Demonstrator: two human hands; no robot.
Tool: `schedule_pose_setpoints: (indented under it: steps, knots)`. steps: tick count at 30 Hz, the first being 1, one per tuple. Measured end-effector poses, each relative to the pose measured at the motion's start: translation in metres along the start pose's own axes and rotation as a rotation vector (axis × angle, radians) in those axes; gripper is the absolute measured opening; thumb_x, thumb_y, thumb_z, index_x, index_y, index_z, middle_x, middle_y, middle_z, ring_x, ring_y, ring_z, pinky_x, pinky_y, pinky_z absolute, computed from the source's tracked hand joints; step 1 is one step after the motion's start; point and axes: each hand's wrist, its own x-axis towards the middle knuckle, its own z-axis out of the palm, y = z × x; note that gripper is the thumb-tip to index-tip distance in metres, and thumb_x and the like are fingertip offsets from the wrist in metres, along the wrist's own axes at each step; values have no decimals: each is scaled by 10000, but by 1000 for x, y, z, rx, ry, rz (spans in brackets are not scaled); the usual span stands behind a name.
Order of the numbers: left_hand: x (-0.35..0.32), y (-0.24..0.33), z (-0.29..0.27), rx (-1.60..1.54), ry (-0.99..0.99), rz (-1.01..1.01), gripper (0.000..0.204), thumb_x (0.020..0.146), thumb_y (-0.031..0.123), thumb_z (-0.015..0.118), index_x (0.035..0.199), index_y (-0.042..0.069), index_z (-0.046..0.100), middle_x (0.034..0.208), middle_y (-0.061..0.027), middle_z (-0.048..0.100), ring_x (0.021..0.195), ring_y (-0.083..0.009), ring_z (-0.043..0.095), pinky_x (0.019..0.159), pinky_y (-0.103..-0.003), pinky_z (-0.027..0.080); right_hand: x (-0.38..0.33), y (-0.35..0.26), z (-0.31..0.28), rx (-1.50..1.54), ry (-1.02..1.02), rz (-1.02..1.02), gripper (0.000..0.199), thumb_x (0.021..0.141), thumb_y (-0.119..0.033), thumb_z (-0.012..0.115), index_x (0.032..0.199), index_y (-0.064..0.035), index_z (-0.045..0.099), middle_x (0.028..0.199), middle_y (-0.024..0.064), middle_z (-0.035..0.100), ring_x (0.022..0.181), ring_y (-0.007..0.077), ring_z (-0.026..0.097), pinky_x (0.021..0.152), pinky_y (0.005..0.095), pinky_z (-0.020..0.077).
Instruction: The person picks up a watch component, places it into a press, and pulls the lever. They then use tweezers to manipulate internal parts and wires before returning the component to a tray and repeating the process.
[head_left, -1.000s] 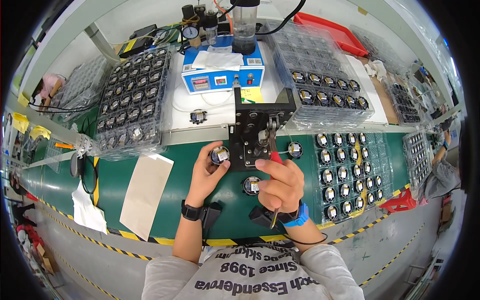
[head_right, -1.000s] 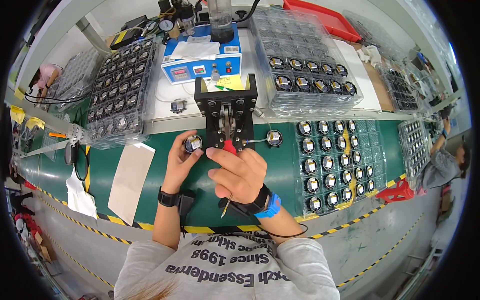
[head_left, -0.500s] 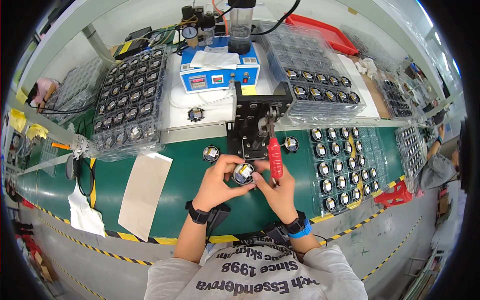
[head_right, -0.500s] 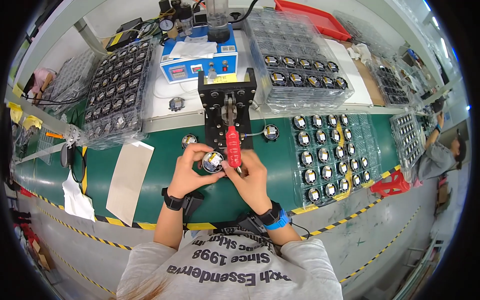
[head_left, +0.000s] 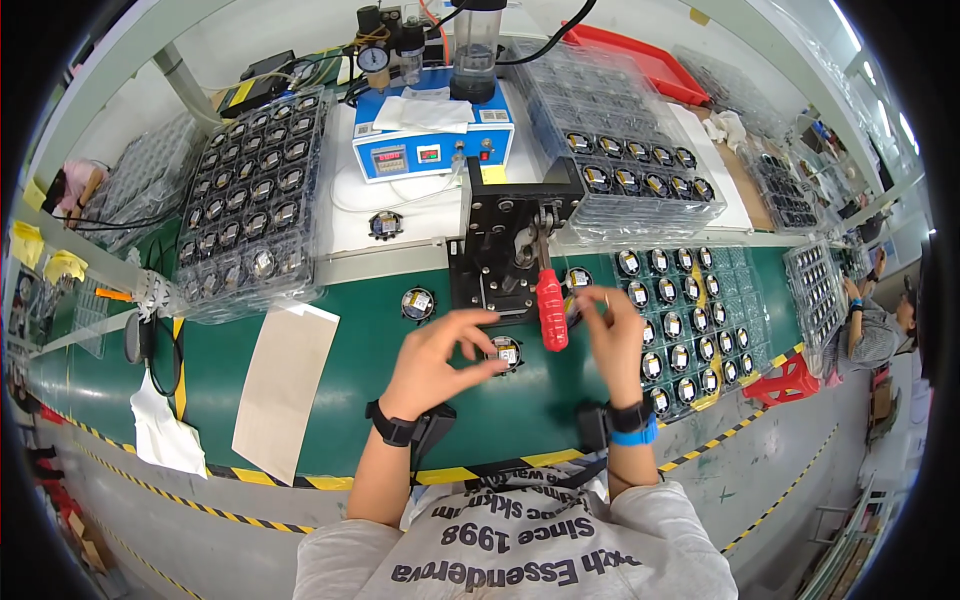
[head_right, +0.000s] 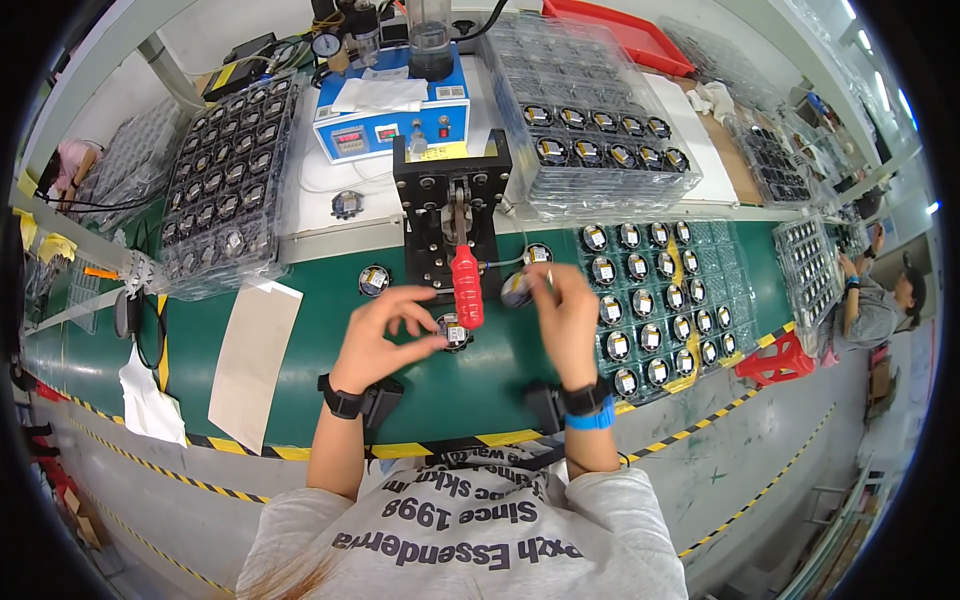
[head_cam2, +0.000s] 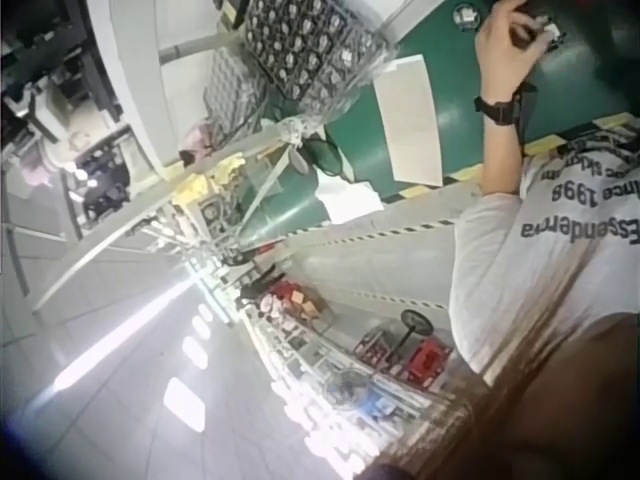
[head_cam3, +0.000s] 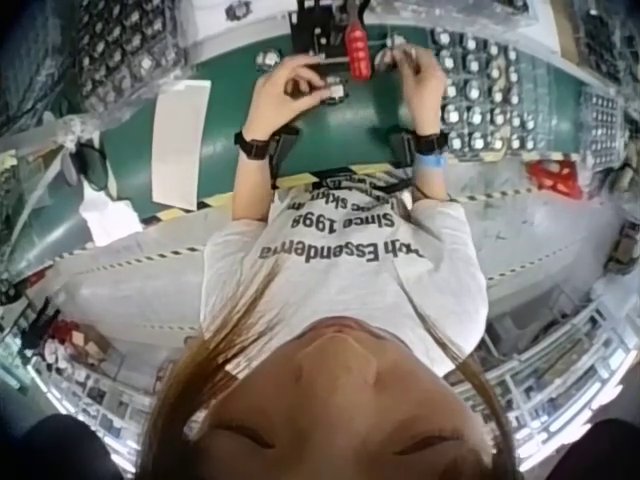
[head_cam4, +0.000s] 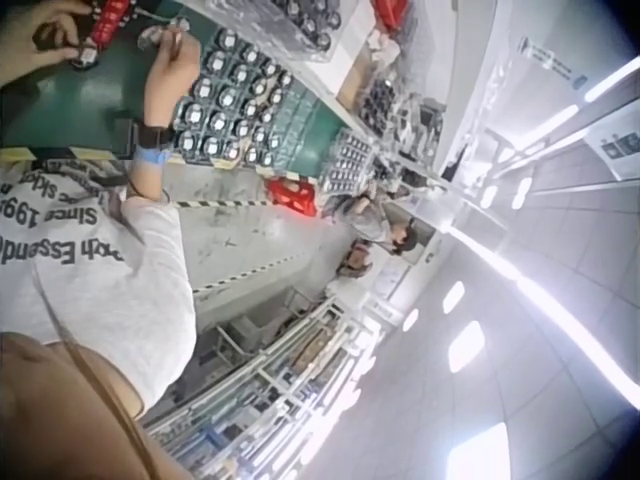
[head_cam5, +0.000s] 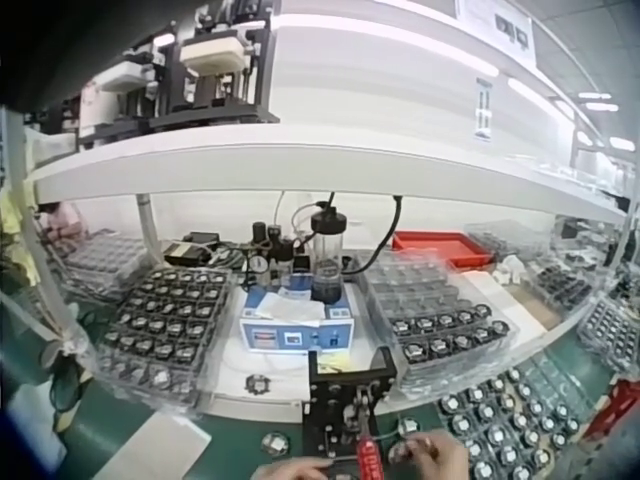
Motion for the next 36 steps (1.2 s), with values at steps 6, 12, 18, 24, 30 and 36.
schedule_pose_setpoints:
  steps: [6,12,18,24,30,36]
  knots:
    - [1,-15,-17,106,240,-188,336,746,61,728,1055,82,597,736,-1,641,580,-80,535,507,-220,393,44,41,-2,-424,24,-66,159,843,-150,622,958,-44,648,797,113,632,725,273,628,646,344,471]
    - [2,-24,-19,167,263,-184,243,770,56,700,997,79,618,724,-3,623,550,-94,531,502,-232,403,52,51,9,-478,33,-103,194,840,-252,628,946,-90,643,901,127,600,741,349,597,627,419,477]
    - [-3,-38,-31,379,323,-209,300,715,55,733,993,87,625,791,-11,648,668,-126,542,592,-250,436,38,40,13,-458,20,-62,396,758,-315,708,1088,-124,599,1000,111,582,821,326,616,667,404,505]
    - [-3,-41,-35,620,379,-213,425,627,106,792,1016,92,623,972,-42,621,868,-207,531,761,-319,466,30,46,17,-477,-5,-2,552,711,-321,745,1183,-132,531,1058,107,553,868,310,621,685,405,516]
    - [-7,-56,-31,672,316,-314,514,574,187,833,1032,95,618,1042,-73,566,960,-285,501,848,-377,449,23,43,23,-480,45,20,560,708,-315,748,1183,-126,522,1101,117,515,883,321,614,686,409,521]
    - [-5,-54,-32,604,272,-413,533,576,165,826,1062,103,616,1003,-76,564,919,-271,523,838,-351,458,16,28,18,-226,204,-28,333,841,-286,645,1078,-65,569,949,93,515,763,211,552,595,346,444]
